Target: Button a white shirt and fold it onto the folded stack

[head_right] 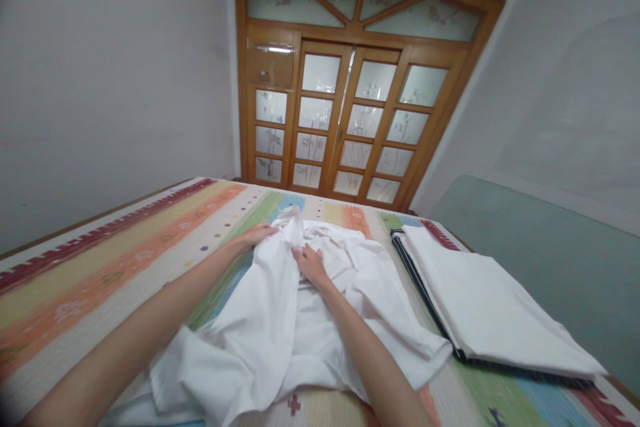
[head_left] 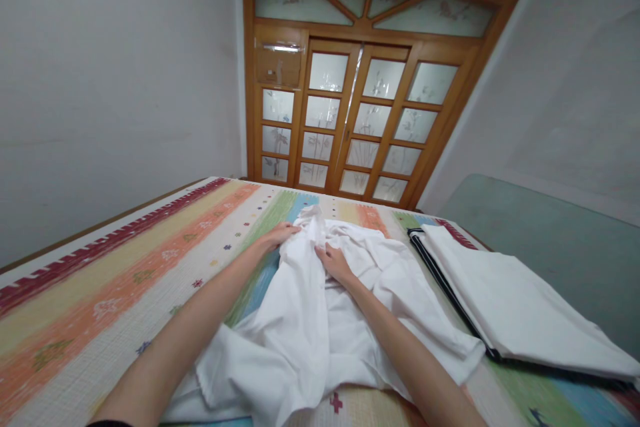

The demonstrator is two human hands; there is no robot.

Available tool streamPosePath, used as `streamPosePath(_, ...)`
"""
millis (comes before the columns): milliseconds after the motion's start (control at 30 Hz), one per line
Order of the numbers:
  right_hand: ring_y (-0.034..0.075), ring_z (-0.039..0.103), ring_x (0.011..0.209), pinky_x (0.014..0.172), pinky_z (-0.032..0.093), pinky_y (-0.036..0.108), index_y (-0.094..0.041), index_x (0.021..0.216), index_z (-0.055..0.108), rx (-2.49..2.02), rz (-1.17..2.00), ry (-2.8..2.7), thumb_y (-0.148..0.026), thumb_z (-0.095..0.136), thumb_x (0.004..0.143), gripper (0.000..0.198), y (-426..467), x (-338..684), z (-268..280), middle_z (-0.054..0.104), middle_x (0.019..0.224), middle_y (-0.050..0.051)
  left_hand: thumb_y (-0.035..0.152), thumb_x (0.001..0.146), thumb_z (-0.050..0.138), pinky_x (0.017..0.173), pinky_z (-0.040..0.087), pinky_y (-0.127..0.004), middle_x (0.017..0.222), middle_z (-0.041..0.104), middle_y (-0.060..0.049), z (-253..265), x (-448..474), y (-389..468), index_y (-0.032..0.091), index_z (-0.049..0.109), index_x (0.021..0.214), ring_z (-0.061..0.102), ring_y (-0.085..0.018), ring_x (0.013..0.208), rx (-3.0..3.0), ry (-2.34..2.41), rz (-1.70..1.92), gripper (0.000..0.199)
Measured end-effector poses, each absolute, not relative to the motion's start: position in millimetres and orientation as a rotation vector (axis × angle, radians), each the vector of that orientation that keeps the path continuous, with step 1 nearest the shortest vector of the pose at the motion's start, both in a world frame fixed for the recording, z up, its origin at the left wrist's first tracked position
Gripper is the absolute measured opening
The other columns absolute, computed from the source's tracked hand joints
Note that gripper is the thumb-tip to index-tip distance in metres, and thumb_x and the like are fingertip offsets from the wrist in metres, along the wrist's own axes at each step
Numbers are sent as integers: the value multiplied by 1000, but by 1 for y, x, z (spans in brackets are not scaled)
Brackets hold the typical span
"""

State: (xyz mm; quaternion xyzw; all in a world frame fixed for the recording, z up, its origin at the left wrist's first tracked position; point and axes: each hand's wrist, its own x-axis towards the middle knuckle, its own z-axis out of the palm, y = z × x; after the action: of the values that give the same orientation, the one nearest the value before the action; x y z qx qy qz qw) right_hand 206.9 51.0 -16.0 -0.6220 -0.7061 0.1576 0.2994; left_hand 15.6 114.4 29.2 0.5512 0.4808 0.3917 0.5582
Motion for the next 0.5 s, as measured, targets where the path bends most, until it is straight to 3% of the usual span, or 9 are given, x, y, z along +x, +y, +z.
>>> streamPosePath(300, 20, 63, 77, 70, 43, 26, -16, 81, 68, -1697, 325, -1773, -36, 30, 93, 44, 46, 212, -18, 72, 83, 9, 27, 74, 60, 63, 47, -21, 68, 61, 0, 59, -5, 130, 17, 51, 75, 60, -11, 64, 1101, 1056, 1179, 14)
streamPosePath(500, 21, 63, 76, 69, 42, 26, -17, 78, 68, -1728, 280, -1750, -40, 36, 90, 41, 42, 211, -19, 71, 80, 9, 32, 74, 67, 54, 44, -20, 64, 58, 4, 70, -10, 131, 20, 44, 78, 56, -10, 55, 1141, 1092, 1210, 27)
